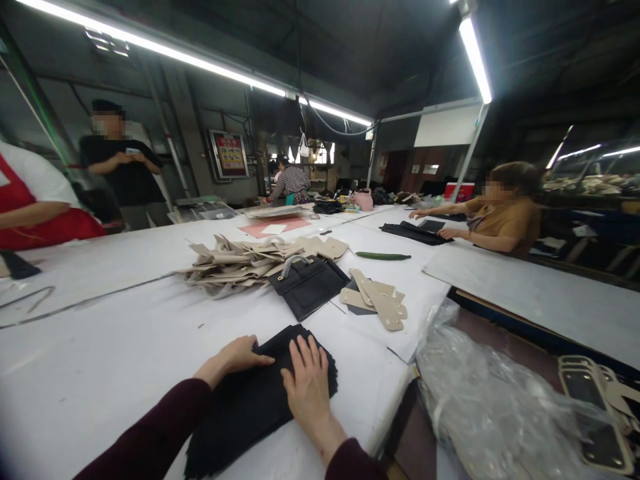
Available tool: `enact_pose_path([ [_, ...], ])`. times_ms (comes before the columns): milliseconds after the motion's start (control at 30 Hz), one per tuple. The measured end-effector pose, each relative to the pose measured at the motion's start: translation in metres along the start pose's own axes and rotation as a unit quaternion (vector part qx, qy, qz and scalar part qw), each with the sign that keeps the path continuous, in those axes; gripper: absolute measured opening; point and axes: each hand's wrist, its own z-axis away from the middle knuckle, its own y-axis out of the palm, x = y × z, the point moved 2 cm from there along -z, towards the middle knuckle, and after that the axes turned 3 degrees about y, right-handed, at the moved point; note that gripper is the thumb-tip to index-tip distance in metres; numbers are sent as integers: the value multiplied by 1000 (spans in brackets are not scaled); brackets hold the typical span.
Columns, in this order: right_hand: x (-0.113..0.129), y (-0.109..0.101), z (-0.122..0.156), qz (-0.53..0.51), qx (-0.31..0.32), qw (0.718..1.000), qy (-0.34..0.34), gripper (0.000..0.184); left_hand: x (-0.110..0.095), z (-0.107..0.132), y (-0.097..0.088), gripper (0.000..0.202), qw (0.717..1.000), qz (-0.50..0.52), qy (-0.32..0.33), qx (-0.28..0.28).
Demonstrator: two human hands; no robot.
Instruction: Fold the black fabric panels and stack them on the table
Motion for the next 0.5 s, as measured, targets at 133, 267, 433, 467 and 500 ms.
enact_pose_path([
  [133,4,-9,45,-19,-33,999,23,51,2,-1,1,81,1000,18,-14,-3],
  [267,6,-3,82,-56,-64,995,46,52,-2,2,1,84,999,31,-23,1],
  [433,8,9,118,-145,-101,981,77,50,-12,8,-4,71,999,34,-1,17],
  [467,9,10,123,-166,-100,977,88,49,-15,10,-5,68,999,37,4,15],
  [500,11,9,128,-187,-97,972,101,48,-17,13,-6,66,999,41,8,11],
])
